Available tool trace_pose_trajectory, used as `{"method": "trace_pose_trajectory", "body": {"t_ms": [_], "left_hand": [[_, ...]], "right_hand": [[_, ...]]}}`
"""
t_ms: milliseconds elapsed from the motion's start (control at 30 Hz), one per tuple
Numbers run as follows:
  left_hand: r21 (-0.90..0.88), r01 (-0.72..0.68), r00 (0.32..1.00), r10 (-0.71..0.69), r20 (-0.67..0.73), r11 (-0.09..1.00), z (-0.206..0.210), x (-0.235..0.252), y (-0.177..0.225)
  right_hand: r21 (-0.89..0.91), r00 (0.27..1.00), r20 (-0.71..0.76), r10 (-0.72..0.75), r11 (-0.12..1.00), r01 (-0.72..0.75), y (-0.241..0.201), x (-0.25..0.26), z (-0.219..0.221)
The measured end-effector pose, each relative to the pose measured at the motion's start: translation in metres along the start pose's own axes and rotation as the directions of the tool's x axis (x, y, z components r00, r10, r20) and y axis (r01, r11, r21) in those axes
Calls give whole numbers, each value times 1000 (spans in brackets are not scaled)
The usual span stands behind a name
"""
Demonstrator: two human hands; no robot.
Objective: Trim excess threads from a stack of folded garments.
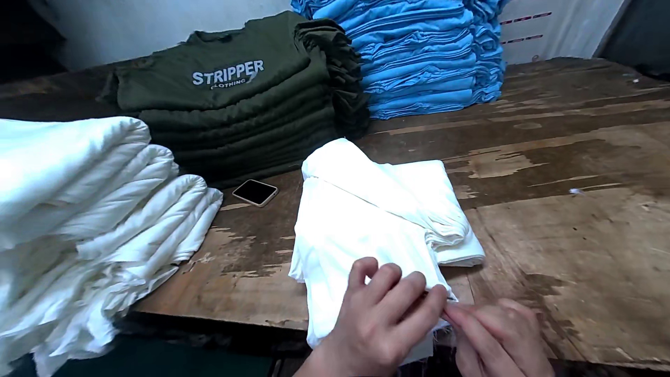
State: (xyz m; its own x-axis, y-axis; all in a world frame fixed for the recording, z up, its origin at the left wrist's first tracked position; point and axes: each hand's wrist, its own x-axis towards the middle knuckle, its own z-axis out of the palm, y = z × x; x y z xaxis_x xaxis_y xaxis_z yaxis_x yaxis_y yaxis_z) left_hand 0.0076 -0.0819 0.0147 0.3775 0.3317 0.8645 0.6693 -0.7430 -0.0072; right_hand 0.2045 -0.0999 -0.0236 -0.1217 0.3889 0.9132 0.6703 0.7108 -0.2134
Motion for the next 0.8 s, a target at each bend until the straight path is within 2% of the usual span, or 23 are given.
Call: {"method": "trace_pose_trajectory", "body": {"t_ms": [67,133,233,333,400,500,567,633,700,800], "left_hand": [[52,-69,998,68,13,996,3,0,-2],[80,-50,999,51,-14,996,3,1,-4],[4,163,986,-163,-20,987,2,3,-4],[-117,343,932,-322,165,932,2,5,-13],[-233,371,921,-323,218,899,-1,5,-19],[-316,385,908,-296,295,867,-13,7,-22],[-304,437,865,-302,402,846,-20,10,-20],[-229,445,856,-337,391,865,-22,17,-15],[-57,382,886,-348,307,922,-19,26,-7],[55,245,900,-248,359,968,-13,39,2]], "right_hand": [[17,1000,-11,-6,1000,6,-2,1,4],[30,999,-32,36,999,-35,-2,2,4],[16,970,35,239,971,-239,-1,7,-1],[203,909,168,380,889,-410,12,13,2],[377,902,180,393,819,-432,16,15,0],[463,868,162,470,740,-487,17,16,-5],[468,839,137,527,712,-524,17,14,-4],[447,839,111,533,727,-521,17,15,-2],[425,841,78,536,745,-514,14,18,1],[395,852,5,524,781,-483,10,20,7]]}}
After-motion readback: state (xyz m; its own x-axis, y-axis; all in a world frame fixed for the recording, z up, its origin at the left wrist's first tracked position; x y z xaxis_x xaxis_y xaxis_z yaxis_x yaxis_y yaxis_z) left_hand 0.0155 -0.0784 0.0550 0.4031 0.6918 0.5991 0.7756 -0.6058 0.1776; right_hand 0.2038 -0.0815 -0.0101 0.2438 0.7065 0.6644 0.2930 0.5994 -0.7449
